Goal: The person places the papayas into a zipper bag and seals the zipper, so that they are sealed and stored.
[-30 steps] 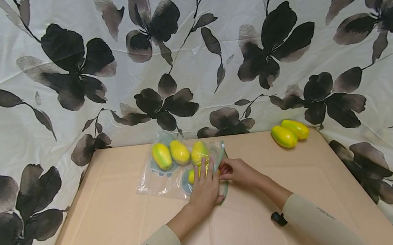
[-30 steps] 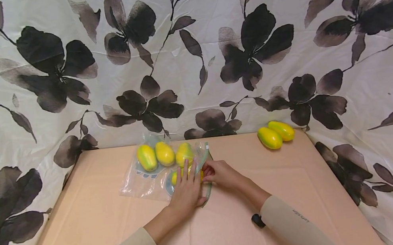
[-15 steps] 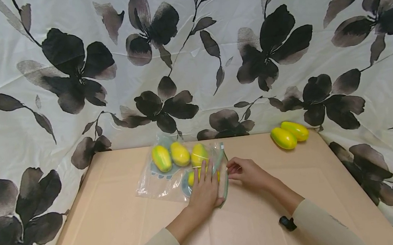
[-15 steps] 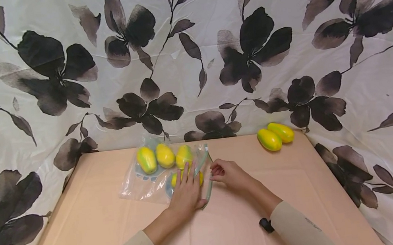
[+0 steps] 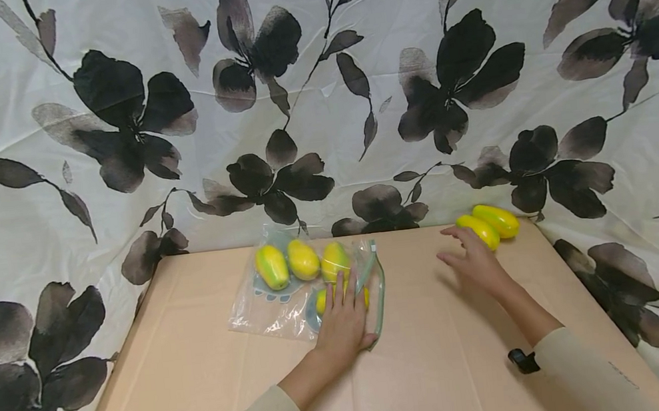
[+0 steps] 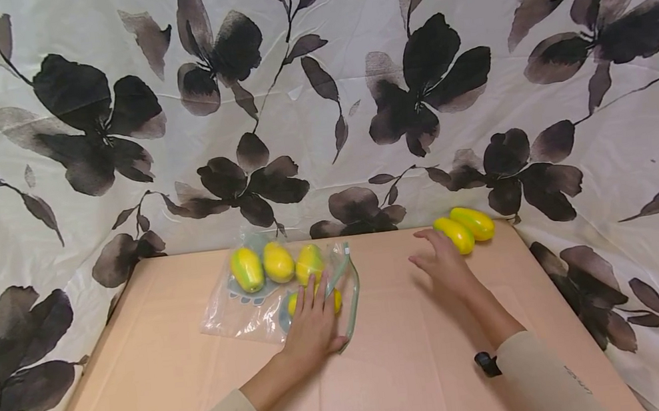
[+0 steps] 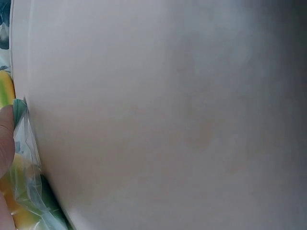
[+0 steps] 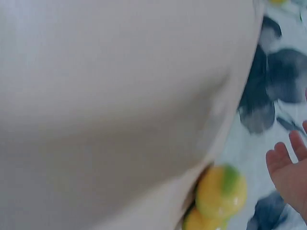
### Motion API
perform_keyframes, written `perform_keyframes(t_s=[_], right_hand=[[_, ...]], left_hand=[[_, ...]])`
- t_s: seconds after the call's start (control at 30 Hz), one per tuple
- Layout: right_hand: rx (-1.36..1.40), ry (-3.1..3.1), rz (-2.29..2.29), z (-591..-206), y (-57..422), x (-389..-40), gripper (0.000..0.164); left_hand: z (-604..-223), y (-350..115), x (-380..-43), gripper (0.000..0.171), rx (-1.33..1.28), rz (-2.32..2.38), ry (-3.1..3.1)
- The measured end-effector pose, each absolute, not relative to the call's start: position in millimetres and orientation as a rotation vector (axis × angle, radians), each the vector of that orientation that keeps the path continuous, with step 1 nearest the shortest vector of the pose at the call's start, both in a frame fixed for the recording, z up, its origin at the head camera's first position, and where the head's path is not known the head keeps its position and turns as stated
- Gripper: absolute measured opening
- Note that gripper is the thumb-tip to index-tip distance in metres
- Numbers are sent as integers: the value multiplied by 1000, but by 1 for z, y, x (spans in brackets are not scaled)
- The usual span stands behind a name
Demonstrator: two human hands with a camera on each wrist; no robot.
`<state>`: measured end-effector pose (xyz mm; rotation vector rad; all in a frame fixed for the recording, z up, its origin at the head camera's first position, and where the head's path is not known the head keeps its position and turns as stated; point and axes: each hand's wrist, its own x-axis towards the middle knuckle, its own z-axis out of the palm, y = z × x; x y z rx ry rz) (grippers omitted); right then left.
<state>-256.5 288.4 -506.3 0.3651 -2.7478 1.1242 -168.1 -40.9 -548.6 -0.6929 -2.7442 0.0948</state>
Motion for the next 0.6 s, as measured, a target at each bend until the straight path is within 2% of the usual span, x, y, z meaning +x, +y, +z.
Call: perform_keyframes(t_s=[0.27,0.6], right_hand=[[161,-2759,949,-491,333,-266,60],[42,-2829,836,-501,360,-278,71]], left_hand=[[-549,-41,-167,106,-696,24,-2761],[-546,-44,-166,105,-671,26,-2786]])
